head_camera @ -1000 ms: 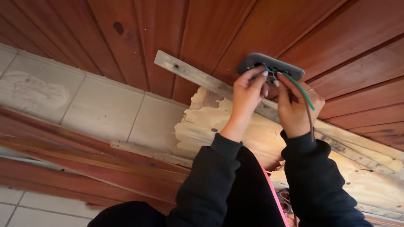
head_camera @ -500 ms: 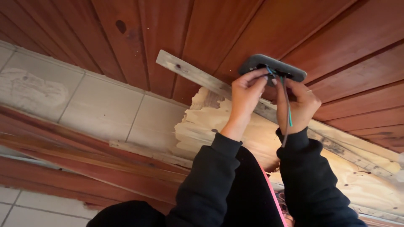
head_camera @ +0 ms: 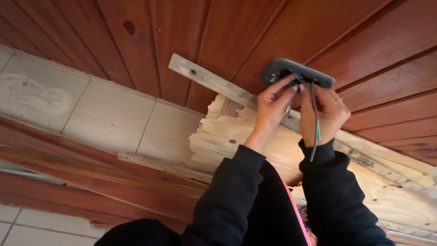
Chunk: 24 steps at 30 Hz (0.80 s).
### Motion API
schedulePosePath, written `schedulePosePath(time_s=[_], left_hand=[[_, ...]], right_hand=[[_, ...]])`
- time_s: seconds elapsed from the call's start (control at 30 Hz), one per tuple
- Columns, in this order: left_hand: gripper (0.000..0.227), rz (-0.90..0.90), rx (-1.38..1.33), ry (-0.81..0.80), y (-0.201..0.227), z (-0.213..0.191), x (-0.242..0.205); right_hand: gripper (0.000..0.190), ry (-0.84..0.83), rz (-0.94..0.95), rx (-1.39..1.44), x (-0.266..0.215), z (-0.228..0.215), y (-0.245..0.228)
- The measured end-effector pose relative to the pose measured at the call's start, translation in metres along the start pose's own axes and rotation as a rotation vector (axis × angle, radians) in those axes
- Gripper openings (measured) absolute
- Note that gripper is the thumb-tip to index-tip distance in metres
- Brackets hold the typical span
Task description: Insulating and organizing electrical wires inside a junction box
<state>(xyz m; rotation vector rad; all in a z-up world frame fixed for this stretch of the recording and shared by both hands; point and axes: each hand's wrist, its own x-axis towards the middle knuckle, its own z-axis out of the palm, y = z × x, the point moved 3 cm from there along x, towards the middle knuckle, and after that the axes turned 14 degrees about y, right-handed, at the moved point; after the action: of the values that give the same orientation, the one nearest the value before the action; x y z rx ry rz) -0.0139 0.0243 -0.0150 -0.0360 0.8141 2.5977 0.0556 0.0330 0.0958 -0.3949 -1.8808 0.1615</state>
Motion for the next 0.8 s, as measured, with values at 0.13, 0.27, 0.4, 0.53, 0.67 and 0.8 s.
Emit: schedulePosePath(time_s=[0.13, 0.27, 0.4, 0.53, 0.67, 0.8], left_hand=[[0.032, -0.042, -0.015, 0.008, 0.001, 0.004, -0.004], [0.032, 0.119, 0.169, -0.083, 0.006, 0.005, -0.003], [0.027, 0.342, 0.538, -0.071, 0.045, -0.003, -0.005], [0.022, 0.446, 0.965, -0.167, 0.071, -0.002, 0.002], [0.023, 0.480, 1.136, -0.266, 0.070, -0.003, 0.009], [0.023, 0.506, 1.157, -0.309, 0.084, 0.001, 0.016]], right_hand=[[0.012, -0.007, 0.068, 0.087, -0.004, 0.000, 0.013], [0.014, -0.002, 0.032, 0.079, -0.004, 0.003, 0.013], [0.015, -0.026, 0.073, 0.107, -0.006, -0.001, 0.024], [0.013, -0.046, 0.062, 0.073, -0.006, -0.001, 0.027], [0.012, -0.067, 0.063, 0.059, -0.008, -0.003, 0.032], [0.011, -0.075, 0.051, 0.056, -0.006, -0.003, 0.032]])
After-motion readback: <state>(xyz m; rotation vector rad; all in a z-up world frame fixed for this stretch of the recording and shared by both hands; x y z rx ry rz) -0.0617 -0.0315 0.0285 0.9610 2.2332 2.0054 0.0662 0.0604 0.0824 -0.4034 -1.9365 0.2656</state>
